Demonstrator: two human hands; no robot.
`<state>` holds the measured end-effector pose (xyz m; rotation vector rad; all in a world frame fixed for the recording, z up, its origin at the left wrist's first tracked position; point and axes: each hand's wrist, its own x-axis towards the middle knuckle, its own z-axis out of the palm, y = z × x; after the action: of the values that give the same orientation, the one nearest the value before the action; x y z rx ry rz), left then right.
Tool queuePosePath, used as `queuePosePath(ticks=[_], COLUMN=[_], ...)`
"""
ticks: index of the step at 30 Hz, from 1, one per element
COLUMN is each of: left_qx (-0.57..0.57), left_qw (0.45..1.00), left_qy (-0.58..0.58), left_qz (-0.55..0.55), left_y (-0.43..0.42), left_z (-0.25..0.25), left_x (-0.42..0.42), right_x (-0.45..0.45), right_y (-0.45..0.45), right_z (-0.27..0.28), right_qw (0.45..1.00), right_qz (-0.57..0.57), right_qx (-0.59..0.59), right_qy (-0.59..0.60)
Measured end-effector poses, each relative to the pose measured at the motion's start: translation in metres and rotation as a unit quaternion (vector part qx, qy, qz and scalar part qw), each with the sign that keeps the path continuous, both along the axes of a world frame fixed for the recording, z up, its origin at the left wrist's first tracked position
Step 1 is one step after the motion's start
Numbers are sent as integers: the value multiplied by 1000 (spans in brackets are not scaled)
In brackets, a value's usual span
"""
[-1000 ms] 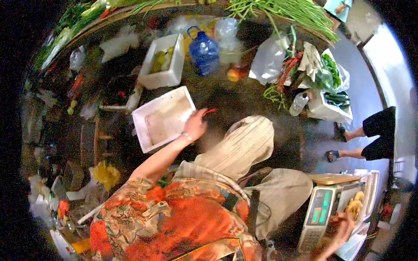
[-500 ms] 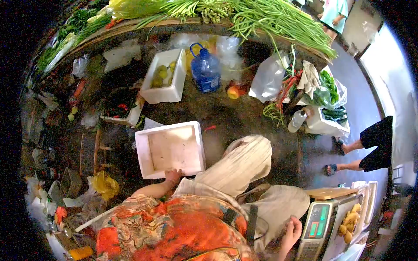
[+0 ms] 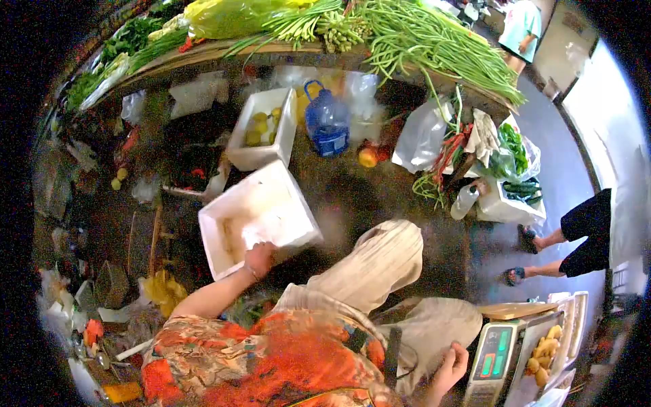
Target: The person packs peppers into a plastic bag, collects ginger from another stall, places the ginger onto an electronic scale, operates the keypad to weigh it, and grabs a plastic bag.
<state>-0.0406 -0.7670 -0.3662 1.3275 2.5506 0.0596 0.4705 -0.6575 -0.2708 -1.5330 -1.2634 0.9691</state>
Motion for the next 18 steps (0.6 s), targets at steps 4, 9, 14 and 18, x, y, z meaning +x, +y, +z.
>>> queuePosePath(ticks=[4,9,14,18], left_qx=[-1,73,269,240], left_qw=[994,971,962,947], left_qy=[106,208,49,-95], left_qz=[8,91,-20,-190], left_y=[28,101,164,173], left_z=[13,121,94,41], left_x=[-79,-165,-147,-39], right_x=[7,15,3,10], right_y=[5,8,0,-2], right_z=[-9,-15,-1,-14], right_qw=[1000,999,1000,999], right_qz=[4,13,-6,-37], right_qx=[19,24,3,11], right_qy=[-3,-20,7,-25])
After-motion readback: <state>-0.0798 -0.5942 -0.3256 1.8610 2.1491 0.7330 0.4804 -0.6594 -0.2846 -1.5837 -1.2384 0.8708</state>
